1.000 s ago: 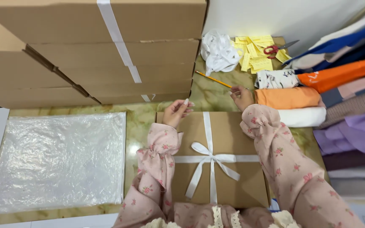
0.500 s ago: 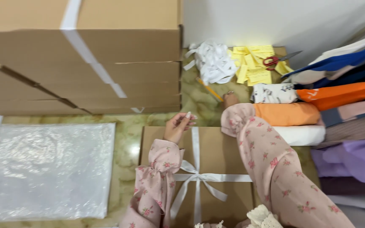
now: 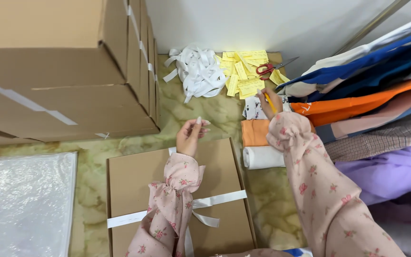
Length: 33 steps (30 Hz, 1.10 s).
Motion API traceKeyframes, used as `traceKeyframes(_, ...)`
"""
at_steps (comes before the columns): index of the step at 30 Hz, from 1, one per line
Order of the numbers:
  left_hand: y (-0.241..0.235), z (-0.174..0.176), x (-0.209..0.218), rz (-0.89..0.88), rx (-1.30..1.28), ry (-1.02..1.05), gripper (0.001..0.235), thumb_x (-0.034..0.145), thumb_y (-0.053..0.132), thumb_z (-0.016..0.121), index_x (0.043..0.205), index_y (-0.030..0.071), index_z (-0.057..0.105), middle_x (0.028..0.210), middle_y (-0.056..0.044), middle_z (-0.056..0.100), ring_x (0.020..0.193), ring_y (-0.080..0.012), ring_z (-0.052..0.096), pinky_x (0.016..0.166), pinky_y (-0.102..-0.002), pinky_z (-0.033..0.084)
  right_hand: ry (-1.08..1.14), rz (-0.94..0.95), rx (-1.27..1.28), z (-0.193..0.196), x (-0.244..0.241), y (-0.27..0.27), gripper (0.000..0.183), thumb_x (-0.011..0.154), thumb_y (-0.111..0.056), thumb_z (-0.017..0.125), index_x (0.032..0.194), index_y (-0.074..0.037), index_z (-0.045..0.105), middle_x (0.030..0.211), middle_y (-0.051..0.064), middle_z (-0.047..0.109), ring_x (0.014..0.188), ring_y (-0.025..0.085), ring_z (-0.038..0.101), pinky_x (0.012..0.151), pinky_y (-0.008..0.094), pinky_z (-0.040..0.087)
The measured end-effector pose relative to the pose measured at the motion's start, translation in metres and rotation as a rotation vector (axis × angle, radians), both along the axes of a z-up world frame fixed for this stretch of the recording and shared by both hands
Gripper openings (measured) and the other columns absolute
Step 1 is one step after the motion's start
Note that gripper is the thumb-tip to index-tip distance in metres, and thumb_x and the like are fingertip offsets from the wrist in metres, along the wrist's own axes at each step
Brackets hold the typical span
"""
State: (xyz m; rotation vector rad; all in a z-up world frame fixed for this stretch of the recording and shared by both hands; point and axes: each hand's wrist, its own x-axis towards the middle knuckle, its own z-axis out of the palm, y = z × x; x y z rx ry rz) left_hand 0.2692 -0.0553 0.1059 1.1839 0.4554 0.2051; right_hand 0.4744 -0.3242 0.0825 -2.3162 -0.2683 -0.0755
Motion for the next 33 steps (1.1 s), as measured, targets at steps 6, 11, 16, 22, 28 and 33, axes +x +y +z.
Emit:
traceKeyframes(6, -0.008, 0.000, 0.026, 0.079, 0.004, 0.028, 0.022, 0.101, 0.031, 0.066, 0.102, 0.010, 0.073, 0.096, -0.007, 0.076, 0.080, -0.0143, 0.072, 0.075, -0.026, 0.060, 0.262, -0.060, -0.500, 0.010, 0.040, 0.008, 0.055, 0.081, -0.049, 0.080, 0.106, -0.018, 0.043, 0.121, 0.019, 0.068, 0.120, 0.040, 0.062, 0.107, 0.051, 0.045)
traceKeyframes(11, -0.001, -0.016, 0.045, 0.094, 0.044, 0.046, 0.023, 0.100, 0.031, 0.066, 0.101, 0.009, 0.075, 0.094, -0.008, 0.077, 0.079, -0.0140, 0.073, 0.074, -0.026, 0.061, 0.114, -0.076, -0.639, -0.031, 0.058, 0.038, 0.065, 0.076, -0.060, 0.075, 0.110, -0.013, 0.045, 0.108, 0.020, 0.072, 0.110, 0.042, 0.068, 0.103, 0.056, 0.045)
traceKeyframes(16, 0.003, -0.017, 0.046, 0.115, 0.041, 0.066, 0.023, 0.100, 0.030, 0.067, 0.101, 0.009, 0.075, 0.094, -0.009, 0.077, 0.078, -0.0141, 0.073, 0.074, -0.027, 0.062, 0.100, -0.201, -0.535, -0.056, 0.067, 0.051, 0.070, 0.073, -0.057, 0.076, 0.113, -0.010, 0.042, 0.105, 0.024, 0.070, 0.108, 0.046, 0.066, 0.098, 0.058, 0.046)
traceKeyframes(22, 0.011, -0.028, 0.040, 0.128, 0.031, 0.110, 0.023, 0.100, 0.031, 0.067, 0.101, 0.009, 0.075, 0.093, -0.008, 0.076, 0.078, -0.0143, 0.073, 0.075, -0.028, 0.062, 0.190, -0.253, -0.532, -0.081, 0.085, 0.036, 0.072, 0.071, -0.060, 0.078, 0.113, -0.012, 0.042, 0.109, 0.022, 0.070, 0.110, 0.044, 0.066, 0.096, 0.057, 0.047)
traceKeyframes(28, 0.011, -0.026, 0.037, 0.121, 0.044, 0.118, 0.024, 0.099, 0.031, 0.068, 0.101, 0.008, 0.076, 0.093, -0.010, 0.076, 0.078, -0.0152, 0.073, 0.075, -0.028, 0.062, 0.304, -0.283, -0.308, -0.061, 0.084, 0.016, 0.044, 0.087, -0.049, 0.072, 0.110, -0.024, 0.045, 0.120, 0.014, 0.071, 0.116, 0.040, 0.065, 0.099, 0.050, 0.049)
traceKeyframes(33, 0.006, -0.032, 0.031, 0.130, 0.044, 0.119, 0.024, 0.099, 0.031, 0.068, 0.101, 0.008, 0.076, 0.093, -0.008, 0.076, 0.078, -0.0142, 0.072, 0.074, -0.027, 0.061, 0.132, -0.212, -0.118, -0.036, 0.066, 0.007, 0.038, 0.091, -0.018, 0.076, 0.097, -0.016, 0.038, 0.115, 0.007, 0.075, 0.113, 0.036, 0.068, 0.091, 0.049, 0.053)
